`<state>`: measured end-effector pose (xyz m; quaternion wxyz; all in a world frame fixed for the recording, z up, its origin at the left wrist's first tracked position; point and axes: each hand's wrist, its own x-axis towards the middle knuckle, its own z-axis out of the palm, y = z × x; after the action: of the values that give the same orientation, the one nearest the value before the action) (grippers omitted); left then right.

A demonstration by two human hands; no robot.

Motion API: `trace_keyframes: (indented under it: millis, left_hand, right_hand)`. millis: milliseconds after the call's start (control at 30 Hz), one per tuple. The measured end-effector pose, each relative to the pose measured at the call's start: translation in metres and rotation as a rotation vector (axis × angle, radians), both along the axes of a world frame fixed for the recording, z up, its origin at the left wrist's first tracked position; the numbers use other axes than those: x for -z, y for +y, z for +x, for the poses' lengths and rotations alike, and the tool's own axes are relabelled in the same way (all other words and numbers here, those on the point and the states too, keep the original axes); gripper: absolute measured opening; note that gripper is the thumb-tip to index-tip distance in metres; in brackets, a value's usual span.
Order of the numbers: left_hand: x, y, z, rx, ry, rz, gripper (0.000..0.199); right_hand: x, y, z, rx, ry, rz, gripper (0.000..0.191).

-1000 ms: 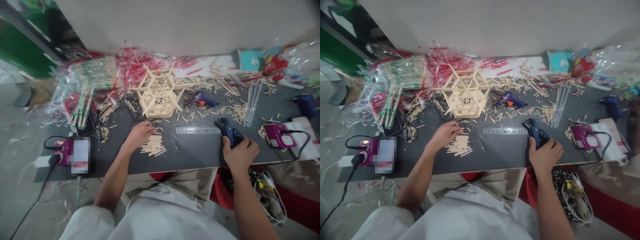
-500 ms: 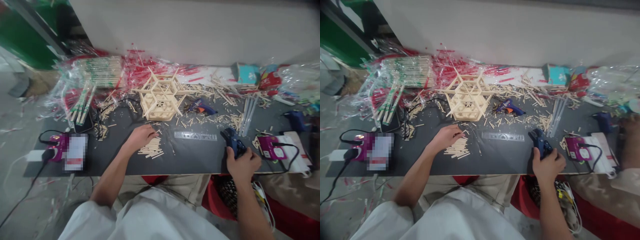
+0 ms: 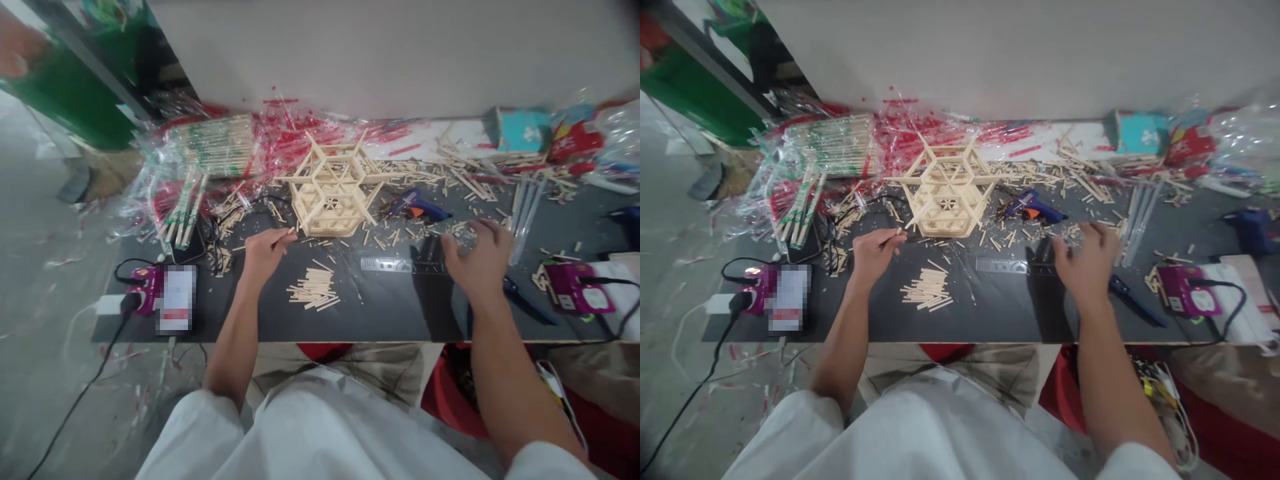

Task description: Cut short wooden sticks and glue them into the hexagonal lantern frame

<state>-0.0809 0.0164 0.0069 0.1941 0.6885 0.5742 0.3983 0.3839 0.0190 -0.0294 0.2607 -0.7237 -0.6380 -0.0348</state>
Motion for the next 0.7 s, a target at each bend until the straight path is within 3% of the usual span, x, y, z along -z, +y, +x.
trace_keyframes:
  millis: [133,267,433,567,700]
  left_hand:
    - [-0.001,0.000,0.006,-0.017,0.044,-0.113,0.026]
    - [-0.001,-0.001,0.016,-0.045,0.098,-0.022,0.030]
    - [-0.006,-0.002,0.013,-0.119,0.070,0.044,0.041]
    - [-0.017,-0.007,0.019,-0.149,-0.061,0.060,0.049]
    - [-0.034,-0.005,0.027,-0.084,-0.119,0.092,0.055]
  right_hand:
    - [0.000,0.058,-0.023,-0.153,-0.006,-0.073,0.070]
    - [0.015,0.093,-0.029,-0.199,0.013,-0.135,0.067]
    - [0.024,0.105,-0.033,-0.135,0.048,-0.166,0.052]
    - [0.022,0.104,-0.039,-0.066,0.116,-0.023,0.052]
    - [0.020,0.101,-0.046,-0.073,0.200,0.092,0.056]
